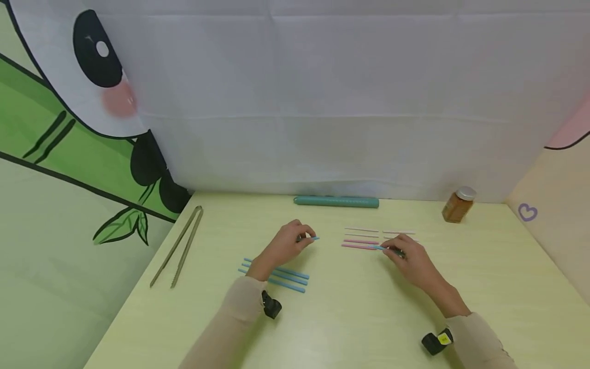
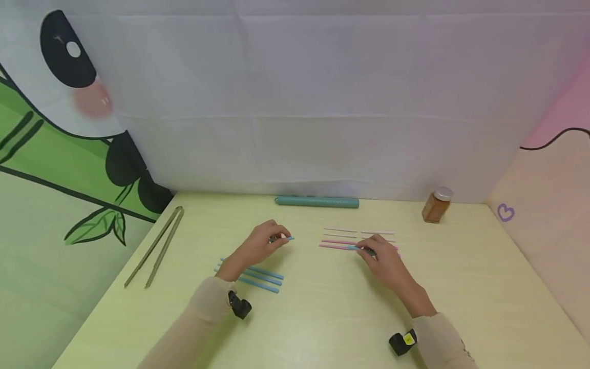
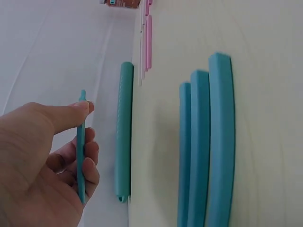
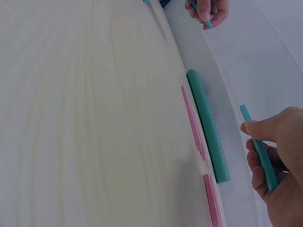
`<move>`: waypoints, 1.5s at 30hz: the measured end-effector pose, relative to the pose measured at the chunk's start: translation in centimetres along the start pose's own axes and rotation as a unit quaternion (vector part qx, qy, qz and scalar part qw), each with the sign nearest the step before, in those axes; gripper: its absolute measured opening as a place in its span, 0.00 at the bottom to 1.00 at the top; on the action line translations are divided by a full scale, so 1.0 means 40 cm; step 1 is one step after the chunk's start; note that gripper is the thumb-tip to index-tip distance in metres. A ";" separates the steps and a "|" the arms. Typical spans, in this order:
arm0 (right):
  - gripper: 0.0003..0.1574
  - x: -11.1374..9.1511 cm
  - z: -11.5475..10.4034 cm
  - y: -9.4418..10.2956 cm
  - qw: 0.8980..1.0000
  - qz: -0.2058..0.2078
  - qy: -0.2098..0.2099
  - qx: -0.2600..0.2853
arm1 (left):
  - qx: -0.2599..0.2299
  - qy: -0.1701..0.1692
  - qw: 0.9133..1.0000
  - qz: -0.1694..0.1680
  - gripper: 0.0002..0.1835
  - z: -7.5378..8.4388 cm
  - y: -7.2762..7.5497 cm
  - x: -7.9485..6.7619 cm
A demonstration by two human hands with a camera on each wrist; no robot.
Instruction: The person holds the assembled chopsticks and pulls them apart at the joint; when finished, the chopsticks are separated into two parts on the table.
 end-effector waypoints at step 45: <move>0.14 -0.074 0.121 0.003 0.999 -0.010 -0.009 -0.048 | 0.033 0.012 0.999 -0.012 0.10 0.146 -0.255 0.189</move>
Point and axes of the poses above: each hand's wrist, its own x-axis towards the middle knuckle, its own y-axis out of the back of the hand, z = x × y, the point moved 5 cm from there along x, towards the middle knuckle, and after that the axes turned 13 degrees about -z, right-handed, at the moved point
